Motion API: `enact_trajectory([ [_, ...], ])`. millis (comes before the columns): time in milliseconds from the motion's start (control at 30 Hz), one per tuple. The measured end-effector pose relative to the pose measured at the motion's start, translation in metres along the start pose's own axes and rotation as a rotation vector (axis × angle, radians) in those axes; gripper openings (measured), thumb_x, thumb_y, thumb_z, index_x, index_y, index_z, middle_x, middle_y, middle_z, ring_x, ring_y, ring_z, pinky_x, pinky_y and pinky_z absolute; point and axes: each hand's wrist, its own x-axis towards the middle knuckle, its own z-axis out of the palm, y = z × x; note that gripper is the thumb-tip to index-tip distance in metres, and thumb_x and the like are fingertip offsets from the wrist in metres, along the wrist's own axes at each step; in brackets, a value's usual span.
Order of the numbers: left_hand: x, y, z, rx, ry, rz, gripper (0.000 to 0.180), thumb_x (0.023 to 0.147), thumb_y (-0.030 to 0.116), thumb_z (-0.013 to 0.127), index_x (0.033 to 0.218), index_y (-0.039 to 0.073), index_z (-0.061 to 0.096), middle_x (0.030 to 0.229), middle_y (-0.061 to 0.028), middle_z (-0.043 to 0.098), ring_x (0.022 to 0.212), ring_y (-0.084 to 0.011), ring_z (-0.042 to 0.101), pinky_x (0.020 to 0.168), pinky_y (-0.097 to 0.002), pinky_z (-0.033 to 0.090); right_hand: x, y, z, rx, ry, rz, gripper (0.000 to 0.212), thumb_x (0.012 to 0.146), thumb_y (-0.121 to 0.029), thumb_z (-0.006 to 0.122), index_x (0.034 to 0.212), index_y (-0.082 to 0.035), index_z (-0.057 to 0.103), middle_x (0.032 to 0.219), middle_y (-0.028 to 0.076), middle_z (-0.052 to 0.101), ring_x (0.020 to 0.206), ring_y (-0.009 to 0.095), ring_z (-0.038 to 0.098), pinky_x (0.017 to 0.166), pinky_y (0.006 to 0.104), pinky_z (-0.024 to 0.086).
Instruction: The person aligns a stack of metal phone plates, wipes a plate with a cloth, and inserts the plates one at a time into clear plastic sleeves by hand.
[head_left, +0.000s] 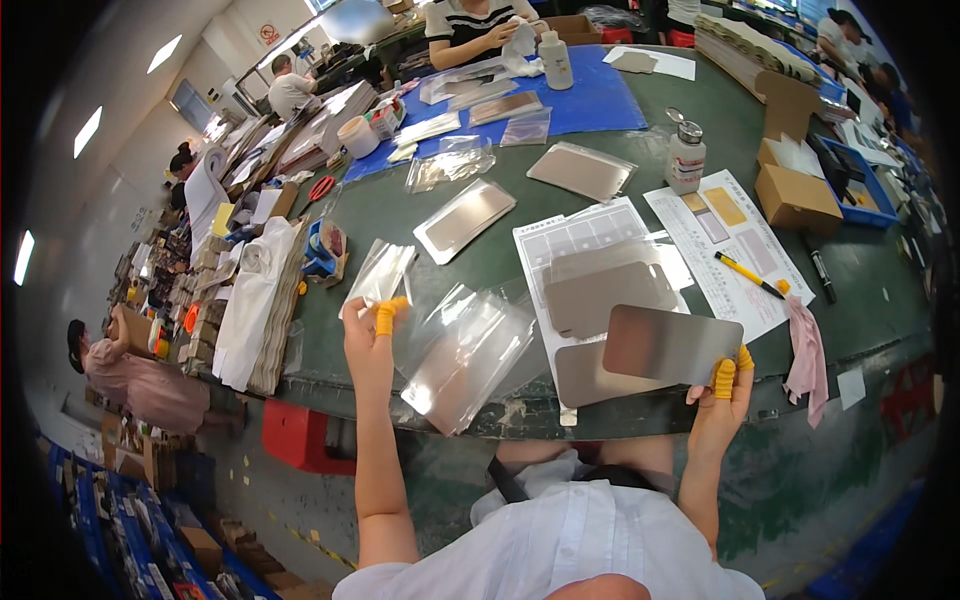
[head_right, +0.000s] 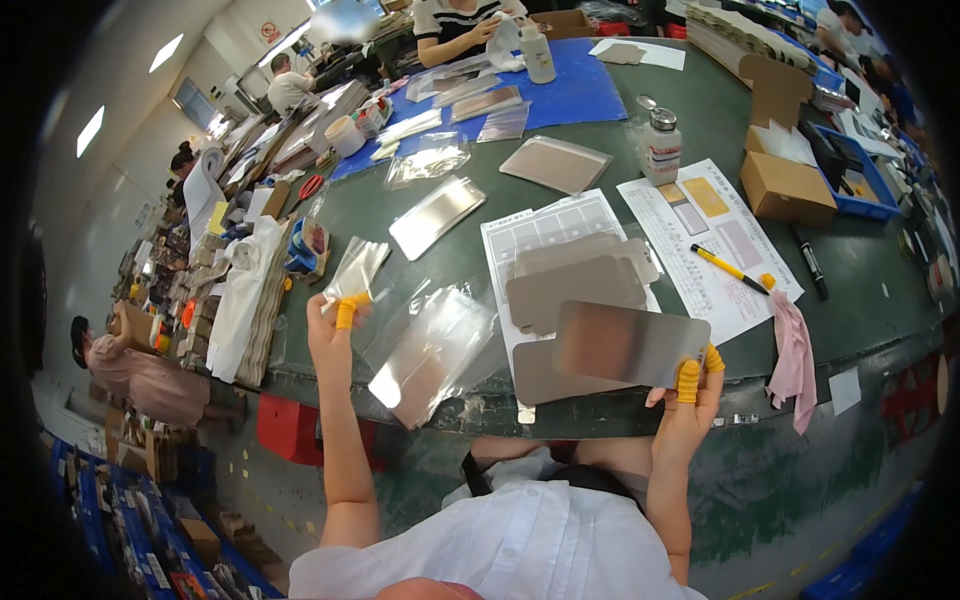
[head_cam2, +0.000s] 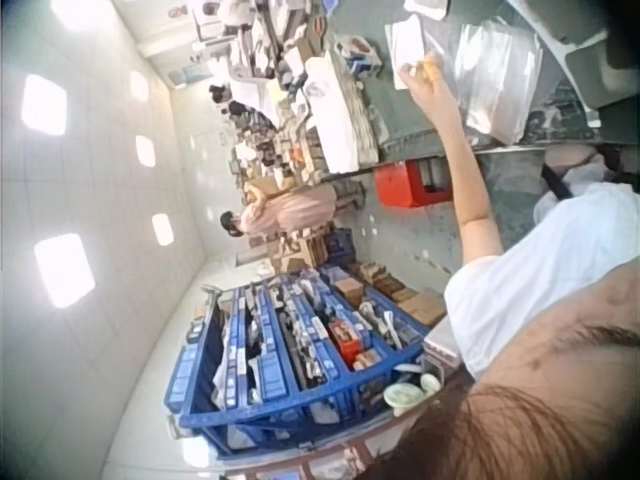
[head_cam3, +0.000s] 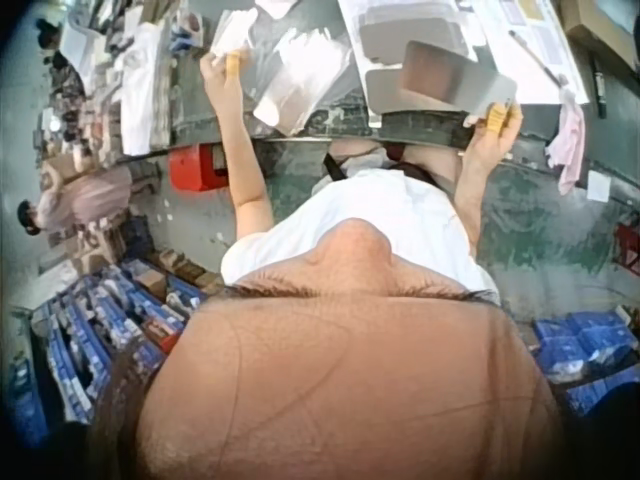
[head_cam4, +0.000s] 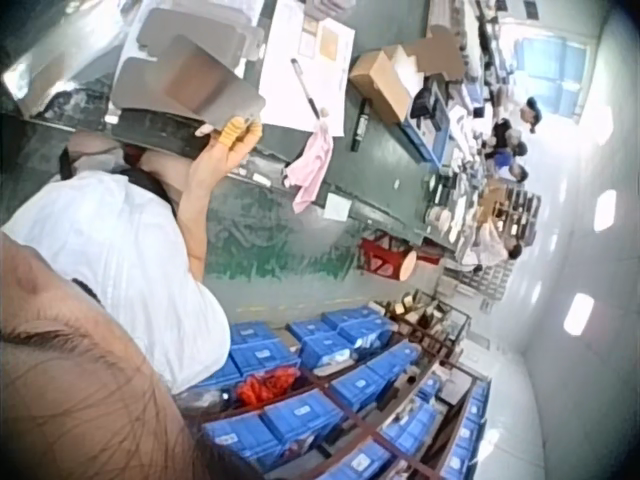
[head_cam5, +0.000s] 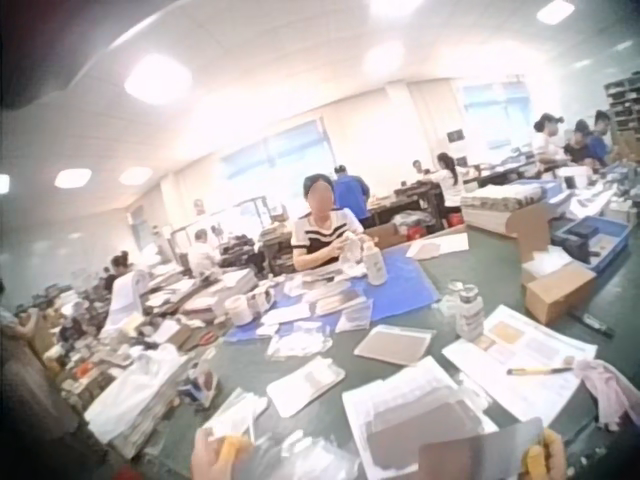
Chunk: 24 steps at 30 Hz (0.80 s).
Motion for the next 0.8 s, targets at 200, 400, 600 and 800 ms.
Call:
enact_trajectory([
  [200, -0.035, 0.045, 0.024, -0.4, -0.541, -0.361, 0.033, 0.085, -0.003, 0.056, 0.116, 0.0, 0.047, 0.098, -0.0173, 0.067, 0.089, -0.0178, 0.065, 0.078, -0.0258, 0.051, 0.0, -0.005, -0.003, 0.013, 0.024, -0.098, 0.03, 0.097, -0.017, 0.046, 0.124, -0.006, 0.044, 0.093, 0.003, 0.056, 0.059, 0.008, 0.05, 0.047, 0.0206, 0.041],
  [400, -0.056, 0.066, 0.045, -0.347, -0.814, -0.398, 0.037, 0.079, -0.003, 0.066, 0.115, -0.001, 0.054, 0.096, -0.0142, 0.068, 0.091, -0.0137, 0.064, 0.08, -0.0241, 0.049, -0.002, -0.017, 0.002, -0.046, 0.111, -0.287, 0.03, 0.096, -0.013, 0.047, 0.125, -0.005, 0.045, 0.102, 0.002, 0.055, 0.067, 0.006, 0.05, 0.046, 0.0198, 0.039],
  [600, -0.061, 0.078, 0.057, -0.272, -0.925, -0.354, 0.031, 0.081, -0.002, 0.064, 0.112, -0.001, 0.056, 0.096, -0.0119, 0.069, 0.09, -0.0103, 0.062, 0.078, -0.0225, 0.048, -0.008, -0.028, 0.009, -0.025, 0.157, -0.425, 0.029, 0.096, -0.009, 0.046, 0.125, -0.005, 0.044, 0.101, 0.004, 0.055, 0.063, 0.006, 0.047, 0.043, 0.0189, 0.035],
  [800, -0.061, 0.09, 0.066, -0.039, -0.995, -0.181, 0.026, 0.081, -0.006, 0.059, 0.106, -0.002, 0.059, 0.098, -0.0095, 0.068, 0.091, -0.0109, 0.062, 0.079, -0.0214, 0.048, -0.013, -0.024, 0.008, -0.135, -0.045, -0.404, 0.031, 0.095, -0.009, 0.049, 0.125, -0.004, 0.045, 0.094, 0.005, 0.057, 0.056, 0.007, 0.047, 0.051, 0.0189, 0.039],
])
